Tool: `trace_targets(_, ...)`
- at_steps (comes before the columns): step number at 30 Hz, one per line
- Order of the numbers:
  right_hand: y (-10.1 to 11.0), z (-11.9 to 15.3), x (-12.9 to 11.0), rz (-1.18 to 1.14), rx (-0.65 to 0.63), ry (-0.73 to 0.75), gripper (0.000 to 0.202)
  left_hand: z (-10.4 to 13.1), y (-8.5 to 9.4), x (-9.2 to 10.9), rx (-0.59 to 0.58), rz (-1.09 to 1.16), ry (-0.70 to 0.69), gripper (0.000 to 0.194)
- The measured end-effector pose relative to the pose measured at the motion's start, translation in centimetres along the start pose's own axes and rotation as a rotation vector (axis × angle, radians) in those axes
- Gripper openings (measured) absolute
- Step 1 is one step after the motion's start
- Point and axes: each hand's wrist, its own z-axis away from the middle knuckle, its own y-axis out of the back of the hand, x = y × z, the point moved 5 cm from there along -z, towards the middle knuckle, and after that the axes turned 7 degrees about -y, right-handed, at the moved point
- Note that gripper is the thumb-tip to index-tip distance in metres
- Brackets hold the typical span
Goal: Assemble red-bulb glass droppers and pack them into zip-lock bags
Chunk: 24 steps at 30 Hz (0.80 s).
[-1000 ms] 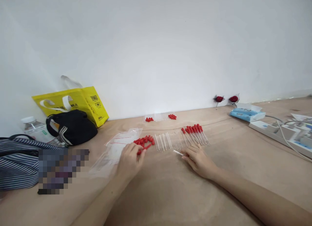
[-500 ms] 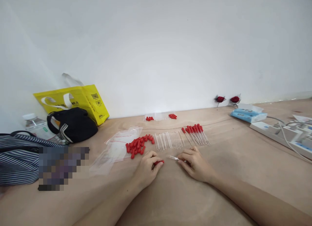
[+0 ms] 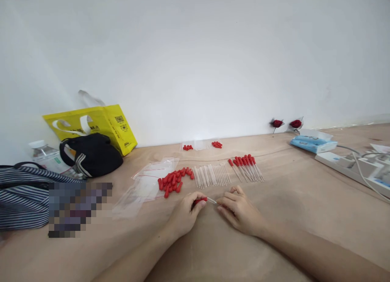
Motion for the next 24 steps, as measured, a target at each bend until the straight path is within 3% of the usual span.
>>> trace_targets(10, 0.1, 0.1, -0.5, 0.03, -0.035, 0.119, 0.022, 0.4, 0.1, 0.4, 0.005, -0.109, -0.039, 0.013)
trace_targets(15, 0.4, 0.2, -0.4, 0.095, -0.024, 0.189, 0.026, 0.6, -0.1, 1.9, -0.046, -0.189, -0.18, 0.014)
trace_targets(24, -0.1, 0.1, -0.6, 0.001, -0.042, 0.089, 0.024, 1.0, -0.5, 2.7, -0.021, -0.199, -0.42, 0.015)
